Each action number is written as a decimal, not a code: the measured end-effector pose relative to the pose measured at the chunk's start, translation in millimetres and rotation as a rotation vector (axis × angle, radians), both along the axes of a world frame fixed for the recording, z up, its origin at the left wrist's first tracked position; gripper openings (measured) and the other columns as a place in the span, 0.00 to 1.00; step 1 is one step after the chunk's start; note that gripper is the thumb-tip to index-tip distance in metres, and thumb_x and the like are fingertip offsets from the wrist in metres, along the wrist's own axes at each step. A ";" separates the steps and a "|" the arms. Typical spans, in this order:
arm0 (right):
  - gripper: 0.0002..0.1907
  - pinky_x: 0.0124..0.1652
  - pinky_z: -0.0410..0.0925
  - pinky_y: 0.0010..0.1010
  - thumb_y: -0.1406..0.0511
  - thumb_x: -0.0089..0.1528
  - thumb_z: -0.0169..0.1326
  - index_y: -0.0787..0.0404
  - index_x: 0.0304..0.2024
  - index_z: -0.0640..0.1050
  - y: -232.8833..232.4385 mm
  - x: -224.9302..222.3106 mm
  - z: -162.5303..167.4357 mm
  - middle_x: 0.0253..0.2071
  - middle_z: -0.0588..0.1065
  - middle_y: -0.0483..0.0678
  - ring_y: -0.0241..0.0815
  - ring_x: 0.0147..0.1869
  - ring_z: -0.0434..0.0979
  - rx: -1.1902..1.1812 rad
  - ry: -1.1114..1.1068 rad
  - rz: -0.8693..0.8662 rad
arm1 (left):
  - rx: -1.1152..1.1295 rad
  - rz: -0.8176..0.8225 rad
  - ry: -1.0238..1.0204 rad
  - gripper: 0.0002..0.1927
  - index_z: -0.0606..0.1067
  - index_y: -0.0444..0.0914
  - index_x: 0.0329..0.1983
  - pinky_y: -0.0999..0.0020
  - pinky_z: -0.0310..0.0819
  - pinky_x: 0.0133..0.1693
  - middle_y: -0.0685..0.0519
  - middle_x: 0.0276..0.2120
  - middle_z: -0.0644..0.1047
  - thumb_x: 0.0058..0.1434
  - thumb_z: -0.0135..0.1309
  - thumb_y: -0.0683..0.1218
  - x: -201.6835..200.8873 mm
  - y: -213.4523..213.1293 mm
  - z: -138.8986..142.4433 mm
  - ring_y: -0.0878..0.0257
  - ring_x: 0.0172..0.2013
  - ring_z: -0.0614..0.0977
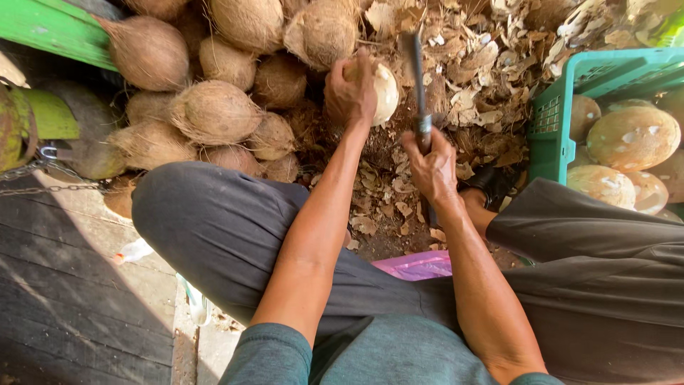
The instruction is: The person sits on the ground beside a pile of coconuts and uses a machete to chop and strip the outer husk from coconuts one at a time, rotating each coconut between strikes, then sets the trimmed coconut aside and reaches for the next one.
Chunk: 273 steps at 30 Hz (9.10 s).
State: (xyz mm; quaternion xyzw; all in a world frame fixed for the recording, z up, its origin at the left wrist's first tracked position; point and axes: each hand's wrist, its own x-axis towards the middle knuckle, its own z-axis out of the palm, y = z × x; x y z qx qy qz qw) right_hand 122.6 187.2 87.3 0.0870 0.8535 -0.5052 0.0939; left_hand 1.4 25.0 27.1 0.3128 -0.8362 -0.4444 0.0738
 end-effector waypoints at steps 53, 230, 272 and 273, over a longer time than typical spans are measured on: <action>0.17 0.18 0.61 0.29 0.57 0.67 0.54 0.53 0.25 0.68 -7.8 -8.2 4.7 0.19 0.67 0.40 0.32 0.18 0.61 -0.062 -0.303 -0.032 | 0.099 0.005 0.022 0.38 0.76 0.50 0.43 0.53 0.74 0.45 0.49 0.51 0.78 0.50 0.43 0.82 8.2 -21.8 -2.1 0.53 0.49 0.80; 0.21 0.22 0.62 0.32 0.54 0.65 0.57 0.53 0.21 0.66 -14.4 -2.9 -3.1 0.18 0.66 0.42 0.35 0.19 0.63 -0.008 -0.451 0.081 | -0.077 -0.219 -0.044 0.34 0.81 0.49 0.41 0.61 0.71 0.36 0.55 0.40 0.84 0.60 0.37 0.76 22.6 -36.5 0.7 0.58 0.38 0.82; 0.18 0.17 0.63 0.36 0.59 0.70 0.53 0.59 0.26 0.72 -11.6 9.4 4.8 0.16 0.68 0.43 0.36 0.15 0.63 0.202 -0.079 0.179 | 0.044 0.040 -0.100 0.34 0.76 0.47 0.33 0.66 0.61 0.23 0.59 0.28 0.75 0.67 0.26 0.72 15.8 -8.8 -11.3 0.65 0.25 0.73; 0.19 0.17 0.62 0.37 0.59 0.71 0.53 0.60 0.26 0.72 -12.0 9.2 4.1 0.16 0.67 0.43 0.37 0.15 0.62 0.187 -0.112 0.166 | 0.001 0.047 -0.073 0.33 0.76 0.47 0.32 0.67 0.64 0.23 0.60 0.29 0.74 0.66 0.27 0.72 16.5 -7.3 -10.0 0.66 0.26 0.74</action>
